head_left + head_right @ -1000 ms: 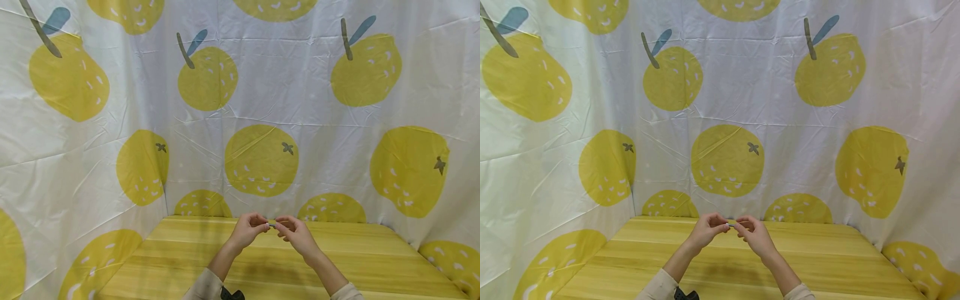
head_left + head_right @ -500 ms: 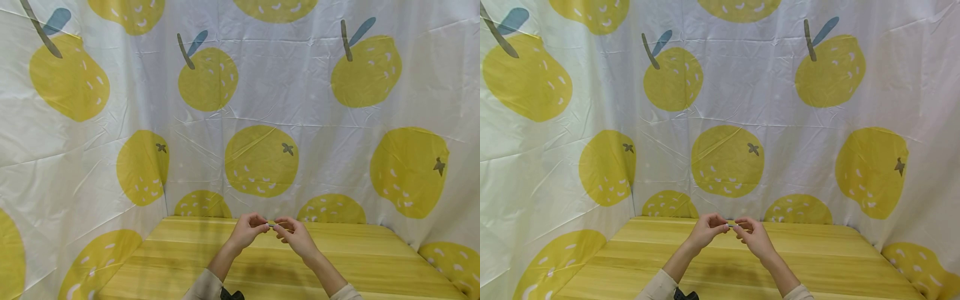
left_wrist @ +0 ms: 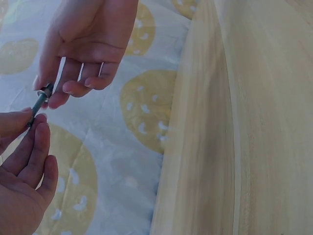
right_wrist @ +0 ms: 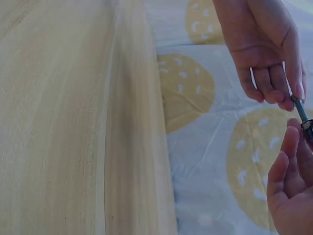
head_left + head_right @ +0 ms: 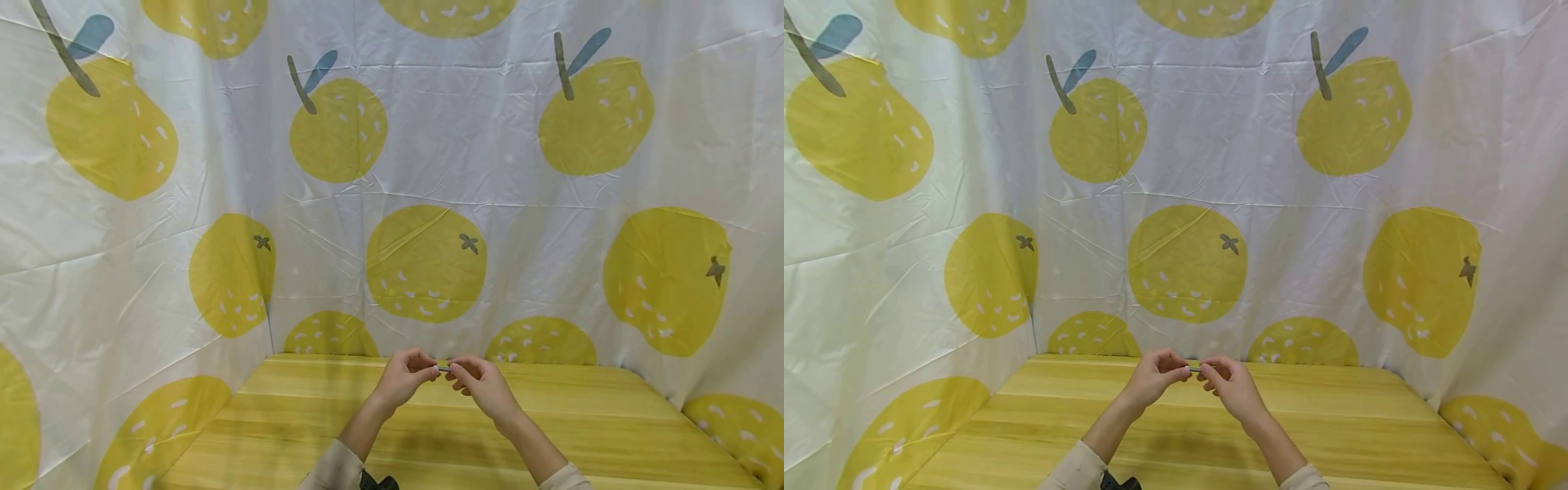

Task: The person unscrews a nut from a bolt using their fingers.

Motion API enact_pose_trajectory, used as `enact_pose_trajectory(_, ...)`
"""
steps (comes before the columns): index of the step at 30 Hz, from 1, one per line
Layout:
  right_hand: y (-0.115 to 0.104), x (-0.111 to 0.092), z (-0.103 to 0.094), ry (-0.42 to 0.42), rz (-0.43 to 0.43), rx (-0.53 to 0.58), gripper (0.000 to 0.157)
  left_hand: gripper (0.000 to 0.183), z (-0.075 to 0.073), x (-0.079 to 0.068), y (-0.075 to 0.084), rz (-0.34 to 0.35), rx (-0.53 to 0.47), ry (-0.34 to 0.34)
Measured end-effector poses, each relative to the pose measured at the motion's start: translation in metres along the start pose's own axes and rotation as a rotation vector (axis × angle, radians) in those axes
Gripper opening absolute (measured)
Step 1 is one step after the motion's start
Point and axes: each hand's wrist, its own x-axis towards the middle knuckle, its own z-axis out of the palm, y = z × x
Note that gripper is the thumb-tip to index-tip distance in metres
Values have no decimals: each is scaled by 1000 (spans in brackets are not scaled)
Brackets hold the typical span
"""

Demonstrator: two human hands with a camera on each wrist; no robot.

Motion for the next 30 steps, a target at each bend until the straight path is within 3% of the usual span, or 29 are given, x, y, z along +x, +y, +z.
enact_pose_trajectory(5, 2, 1, -1, -24, -31, 12, 29, 10, 0, 0, 0, 5, -4, 1)
enact_pose_trajectory(11, 3, 1, -1, -40, -2, 9, 36, 9, 0, -1, 0, 5, -8, -6)
enact_pose_trajectory(16, 4, 1, -2, -57, -3, -1, 32, 10, 0, 0, -1, 14, -10, -6)
enact_pose_trajectory(23, 5, 2, -2, -39, 11, 1, 39, 7, 0, 0, -2, -5, -16, 1)
enact_pose_trajectory(30, 5, 3, -3, -20, 8, -2, 30, 7, 1, 1, -2, -3, -18, 8)
